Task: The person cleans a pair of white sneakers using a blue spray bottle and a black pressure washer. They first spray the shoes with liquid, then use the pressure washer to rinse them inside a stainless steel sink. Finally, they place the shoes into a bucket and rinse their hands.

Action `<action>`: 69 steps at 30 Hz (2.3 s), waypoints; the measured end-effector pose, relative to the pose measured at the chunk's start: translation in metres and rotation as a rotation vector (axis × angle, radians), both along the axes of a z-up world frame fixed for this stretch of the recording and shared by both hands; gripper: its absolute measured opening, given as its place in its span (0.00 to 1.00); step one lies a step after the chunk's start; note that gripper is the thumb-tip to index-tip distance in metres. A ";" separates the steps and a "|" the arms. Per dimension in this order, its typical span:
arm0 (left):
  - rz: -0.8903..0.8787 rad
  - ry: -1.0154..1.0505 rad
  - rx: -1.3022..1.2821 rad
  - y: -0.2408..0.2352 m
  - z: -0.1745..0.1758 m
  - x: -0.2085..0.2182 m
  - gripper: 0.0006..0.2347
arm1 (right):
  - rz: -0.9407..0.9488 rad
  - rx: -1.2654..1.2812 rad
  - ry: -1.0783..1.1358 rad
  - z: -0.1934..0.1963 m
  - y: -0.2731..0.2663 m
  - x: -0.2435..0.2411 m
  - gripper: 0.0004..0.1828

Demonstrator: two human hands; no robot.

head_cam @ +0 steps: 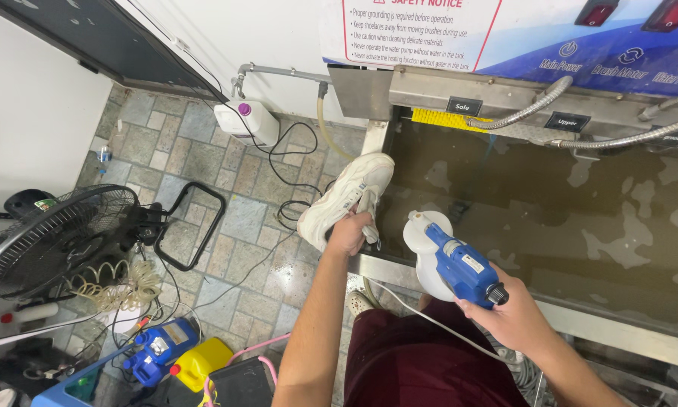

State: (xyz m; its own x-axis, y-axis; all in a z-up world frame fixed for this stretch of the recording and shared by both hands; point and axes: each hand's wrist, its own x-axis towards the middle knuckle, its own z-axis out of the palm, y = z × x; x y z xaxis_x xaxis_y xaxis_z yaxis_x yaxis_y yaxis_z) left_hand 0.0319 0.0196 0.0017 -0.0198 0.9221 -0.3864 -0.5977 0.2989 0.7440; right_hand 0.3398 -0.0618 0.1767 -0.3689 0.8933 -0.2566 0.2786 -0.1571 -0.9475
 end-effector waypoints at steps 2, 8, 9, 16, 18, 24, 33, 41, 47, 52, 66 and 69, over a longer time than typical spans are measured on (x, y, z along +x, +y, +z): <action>-0.005 -0.015 -0.024 0.000 -0.002 -0.001 0.20 | -0.017 0.001 -0.049 -0.003 -0.001 0.000 0.17; -0.041 0.035 -0.089 -0.001 -0.006 -0.008 0.16 | 0.036 -0.040 0.011 -0.015 -0.001 0.008 0.10; -0.047 0.031 -0.074 -0.001 -0.007 -0.010 0.16 | 0.054 -0.045 0.030 -0.015 -0.001 0.010 0.10; -0.066 -0.063 -0.149 0.005 -0.003 -0.019 0.16 | -0.025 -0.033 -0.086 -0.004 -0.005 -0.002 0.19; -0.075 -0.050 -0.189 0.008 -0.008 -0.026 0.15 | -0.033 -0.050 -0.119 -0.006 -0.005 -0.001 0.19; 0.054 -0.258 -0.148 0.027 -0.042 -0.048 0.12 | 0.046 -0.040 -0.032 -0.021 -0.007 0.015 0.11; 0.007 -0.268 -0.225 0.047 -0.007 -0.062 0.14 | 0.056 0.026 -0.099 -0.020 -0.004 0.013 0.11; -0.034 -0.240 -0.223 0.057 -0.014 -0.050 0.16 | -0.054 0.021 -0.067 -0.012 -0.005 0.001 0.15; 0.006 -0.264 -0.195 0.057 -0.018 -0.045 0.18 | -0.043 -0.018 -0.094 -0.016 -0.004 0.005 0.14; 0.018 -0.268 -0.186 0.056 -0.023 -0.046 0.17 | -0.072 -0.025 -0.113 -0.018 -0.005 0.003 0.16; 0.021 -0.265 -0.202 0.058 -0.023 -0.046 0.16 | -0.062 -0.010 -0.094 -0.027 -0.004 0.006 0.14; 0.020 -0.266 -0.199 0.057 -0.022 -0.046 0.16 | -0.073 -0.061 -0.102 -0.027 -0.002 0.008 0.12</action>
State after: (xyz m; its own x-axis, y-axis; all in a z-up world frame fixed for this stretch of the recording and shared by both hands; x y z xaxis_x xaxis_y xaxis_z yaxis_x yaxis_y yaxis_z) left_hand -0.0141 0.0769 -0.0202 0.0891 0.8284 -0.5530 -0.7704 0.4092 0.4889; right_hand 0.3475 -0.0638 0.1495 -0.2727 0.8986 -0.3439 0.3585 -0.2368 -0.9030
